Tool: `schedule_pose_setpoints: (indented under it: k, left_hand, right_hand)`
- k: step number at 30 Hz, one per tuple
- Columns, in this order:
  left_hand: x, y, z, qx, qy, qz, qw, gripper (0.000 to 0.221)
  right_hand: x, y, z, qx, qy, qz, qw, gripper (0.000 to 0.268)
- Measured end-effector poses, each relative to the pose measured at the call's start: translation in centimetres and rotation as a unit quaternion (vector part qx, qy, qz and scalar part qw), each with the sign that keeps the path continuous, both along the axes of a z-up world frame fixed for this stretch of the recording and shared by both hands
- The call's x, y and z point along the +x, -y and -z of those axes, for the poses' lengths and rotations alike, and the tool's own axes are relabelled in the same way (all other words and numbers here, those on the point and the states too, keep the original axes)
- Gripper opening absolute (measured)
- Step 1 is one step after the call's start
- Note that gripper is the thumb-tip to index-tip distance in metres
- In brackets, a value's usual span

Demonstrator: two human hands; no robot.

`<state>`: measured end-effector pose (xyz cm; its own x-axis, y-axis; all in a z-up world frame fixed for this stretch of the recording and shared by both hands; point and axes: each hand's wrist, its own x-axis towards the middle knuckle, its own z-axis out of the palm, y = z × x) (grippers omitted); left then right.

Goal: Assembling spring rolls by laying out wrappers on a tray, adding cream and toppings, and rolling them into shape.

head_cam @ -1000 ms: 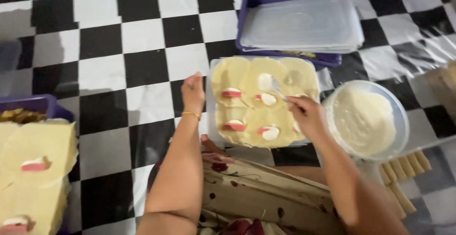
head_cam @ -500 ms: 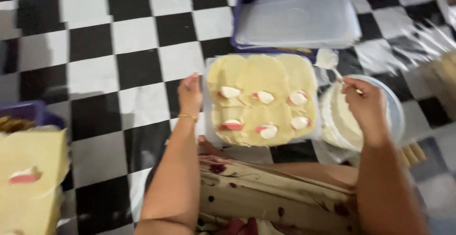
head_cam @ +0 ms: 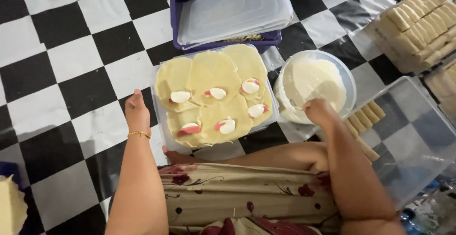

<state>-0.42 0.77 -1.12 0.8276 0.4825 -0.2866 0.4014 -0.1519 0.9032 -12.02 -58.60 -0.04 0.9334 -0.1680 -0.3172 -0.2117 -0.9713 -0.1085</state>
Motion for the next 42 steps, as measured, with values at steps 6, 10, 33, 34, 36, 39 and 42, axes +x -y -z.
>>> schedule_pose_setpoints:
  k: [6, 10, 33, 34, 36, 39, 42]
  left_hand:
    - [-0.2, 0.2, -0.5, -0.023, 0.001, 0.002, 1.0, 0.066]
    - [0.1, 0.3, -0.1, -0.021, 0.024, -0.002, 0.999, 0.065]
    - [-0.3, 1.0, -2.6, -0.082, 0.106, -0.011, 0.991, 0.063]
    - [-0.1, 1.1, -2.0, -0.078, 0.118, -0.017, 0.99, 0.059]
    - [0.2, 1.0, -0.9, -0.079, 0.132, -0.014, 0.988, 0.055]
    - [0.2, 0.6, 0.1, -0.039, 0.152, 0.006, 0.988, 0.052]
    - [0.3, 0.5, 0.1, 0.008, 0.095, 0.015, 0.995, 0.065]
  right_hand:
    - [-2.2, -0.8, -3.4, 0.163, 0.009, 0.225, 0.961, 0.029]
    - [-3.2, -3.2, -7.7, 0.445, 0.052, 0.32, 0.835, 0.037]
    - [-0.6, -17.9, -14.8, 0.231, 0.287, -0.04, 0.929, 0.019]
    - [-0.1, -15.1, -15.0, 0.124, 0.267, -0.022, 0.955, 0.022]
    - [1.6, -7.8, -10.5, 0.012, 0.245, 0.005, 0.969, 0.025]
    - [0.4, 10.1, 5.2, -0.226, -0.025, 0.107, 0.968, 0.04]
    - [-0.9, 15.7, 15.7, -0.465, 0.229, -0.374, 0.769, 0.02]
